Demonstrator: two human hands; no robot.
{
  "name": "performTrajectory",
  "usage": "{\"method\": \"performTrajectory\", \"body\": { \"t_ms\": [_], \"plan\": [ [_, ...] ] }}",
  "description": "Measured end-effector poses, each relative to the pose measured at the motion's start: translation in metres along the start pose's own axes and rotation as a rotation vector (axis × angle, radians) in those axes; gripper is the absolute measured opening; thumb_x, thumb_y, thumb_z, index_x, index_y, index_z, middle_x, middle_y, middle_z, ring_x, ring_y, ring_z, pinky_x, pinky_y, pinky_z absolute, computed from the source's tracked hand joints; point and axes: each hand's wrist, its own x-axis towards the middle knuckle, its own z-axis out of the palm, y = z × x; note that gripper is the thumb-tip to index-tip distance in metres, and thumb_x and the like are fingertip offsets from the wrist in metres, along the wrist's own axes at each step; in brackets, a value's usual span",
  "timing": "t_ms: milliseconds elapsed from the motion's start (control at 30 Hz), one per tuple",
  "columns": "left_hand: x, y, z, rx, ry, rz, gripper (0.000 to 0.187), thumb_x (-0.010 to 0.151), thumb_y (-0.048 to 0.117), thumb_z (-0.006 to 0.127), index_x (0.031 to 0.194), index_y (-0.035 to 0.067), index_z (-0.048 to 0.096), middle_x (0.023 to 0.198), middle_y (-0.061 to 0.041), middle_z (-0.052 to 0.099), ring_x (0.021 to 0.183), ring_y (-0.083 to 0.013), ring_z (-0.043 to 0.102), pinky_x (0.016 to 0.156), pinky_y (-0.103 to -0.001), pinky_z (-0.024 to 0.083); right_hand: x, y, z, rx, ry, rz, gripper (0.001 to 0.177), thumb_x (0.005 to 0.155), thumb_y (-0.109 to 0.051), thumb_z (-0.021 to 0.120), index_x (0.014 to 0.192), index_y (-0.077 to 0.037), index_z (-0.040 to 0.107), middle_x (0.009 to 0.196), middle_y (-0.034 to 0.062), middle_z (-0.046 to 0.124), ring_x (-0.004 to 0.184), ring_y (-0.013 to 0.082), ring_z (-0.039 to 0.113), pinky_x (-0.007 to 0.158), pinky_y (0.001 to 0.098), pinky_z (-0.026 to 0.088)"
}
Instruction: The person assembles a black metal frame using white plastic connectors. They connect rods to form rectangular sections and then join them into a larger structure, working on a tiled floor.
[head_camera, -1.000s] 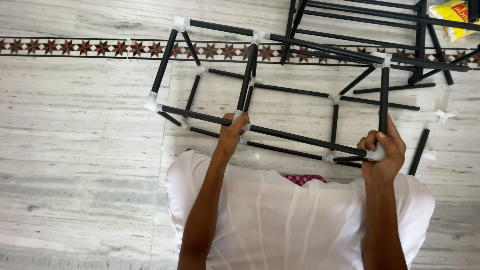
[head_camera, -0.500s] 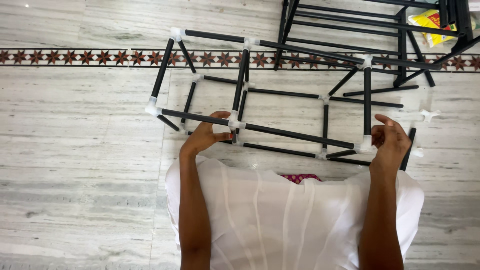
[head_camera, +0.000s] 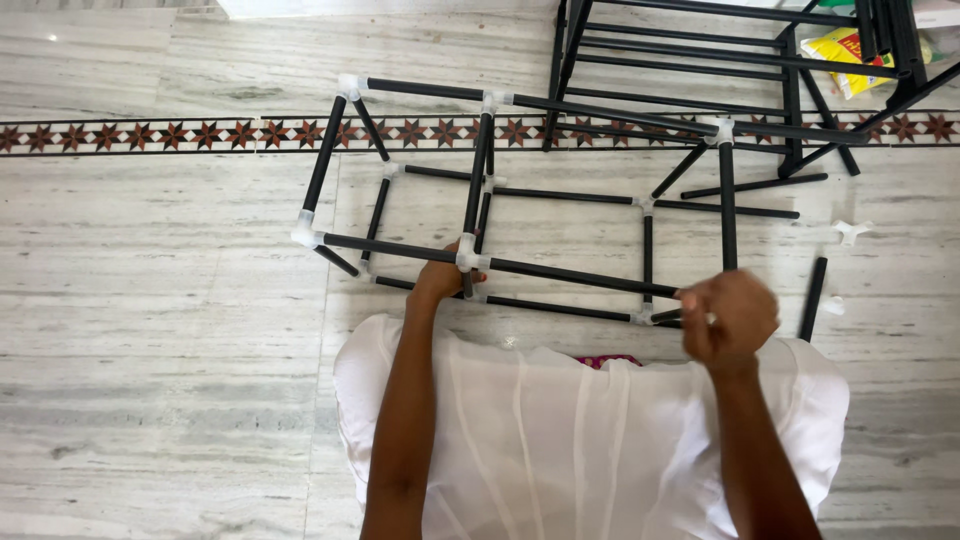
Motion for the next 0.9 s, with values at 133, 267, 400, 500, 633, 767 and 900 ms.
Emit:
{"method": "performTrajectory", "body": {
  "t_ms": [133,267,400,500,633,767,900],
  "plan": [
    [-0.001,-0.004,0.012,0.213,0.008,0.208,0.069,0.073,-0.002,0.076,0.135,0.022,0.06,0.129,-0.01,0.068,0.11,-0.0321,0.068,0.088,-0.042,0.057,0.052,0.065,-0.003,0.055,0.037,0.333,0.02,0.116,-0.004,0.066,0.096,0.002,0.065,0.091,0.0107,0.067,0.075,0.0173,0.063,0.067,0.0269,0.049],
    [-0.021,0.015,0.001,0.292,-0.032,0.069,0.057,0.081,-0.003,0.067,0.133,0.017,0.059,0.118,-0.012,0.071,0.105,-0.0333,0.069,0.085,-0.044,0.056,0.084,0.115,0.008,-0.129,-0.149,0.331,0.016,0.096,0.008,0.072,0.11,0.006,0.066,0.113,0.0185,0.064,0.092,0.023,0.066,0.076,0.0325,0.055],
    [-0.105,0.068,-0.056,0.511,-0.077,-0.205,0.013,0.092,0.014,0.066,0.094,0.004,0.073,0.103,-0.014,0.073,0.097,-0.0335,0.069,0.083,-0.045,0.054,0.078,0.133,0.029,0.177,-0.1,0.637,0.034,0.096,0.002,0.075,0.128,0.007,0.062,0.119,0.017,0.064,0.087,0.0168,0.065,0.068,0.0302,0.059],
    [-0.177,0.124,-0.108,0.458,0.076,-0.295,0.026,0.101,0.03,0.062,0.09,0.01,0.073,0.089,-0.011,0.075,0.085,-0.0311,0.071,0.075,-0.046,0.053,0.067,0.142,0.032,0.311,-0.075,0.849,0.036,0.102,-0.001,0.073,0.134,0.006,0.06,0.119,0.014,0.066,0.081,0.0129,0.068,0.062,0.0258,0.057],
    [-0.128,0.222,-0.126,0.415,0.547,0.356,0.017,0.095,0.022,0.067,0.104,0.009,0.073,0.085,-0.012,0.074,0.077,-0.0324,0.069,0.065,-0.046,0.05,0.062,0.149,0.036,0.316,-0.055,0.952,0.039,0.097,0.0,0.07,0.133,0.006,0.058,0.105,0.0131,0.069,0.067,0.0121,0.067,0.05,0.026,0.052],
    [0.007,0.309,-0.064,0.344,0.375,0.878,0.043,0.095,0.024,0.071,0.132,0.005,0.06,0.129,-0.013,0.065,0.122,-0.0337,0.058,0.103,-0.044,0.048,0.055,0.149,0.042,0.42,-0.022,0.902,0.034,0.097,-0.001,0.071,0.129,0.008,0.063,0.098,0.0108,0.071,0.07,0.0103,0.067,0.054,0.0242,0.052],
    [0.083,0.353,0.01,0.627,0.409,0.953,0.065,0.079,0.038,0.075,0.128,-0.001,0.058,0.124,-0.017,0.066,0.121,-0.0362,0.058,0.106,-0.059,0.037,0.049,0.15,0.039,0.424,-0.009,0.909,0.037,0.093,-0.002,0.073,0.128,0.009,0.063,0.095,0.0119,0.074,0.066,0.0105,0.068,0.053,0.0239,0.052]
  ]
}}
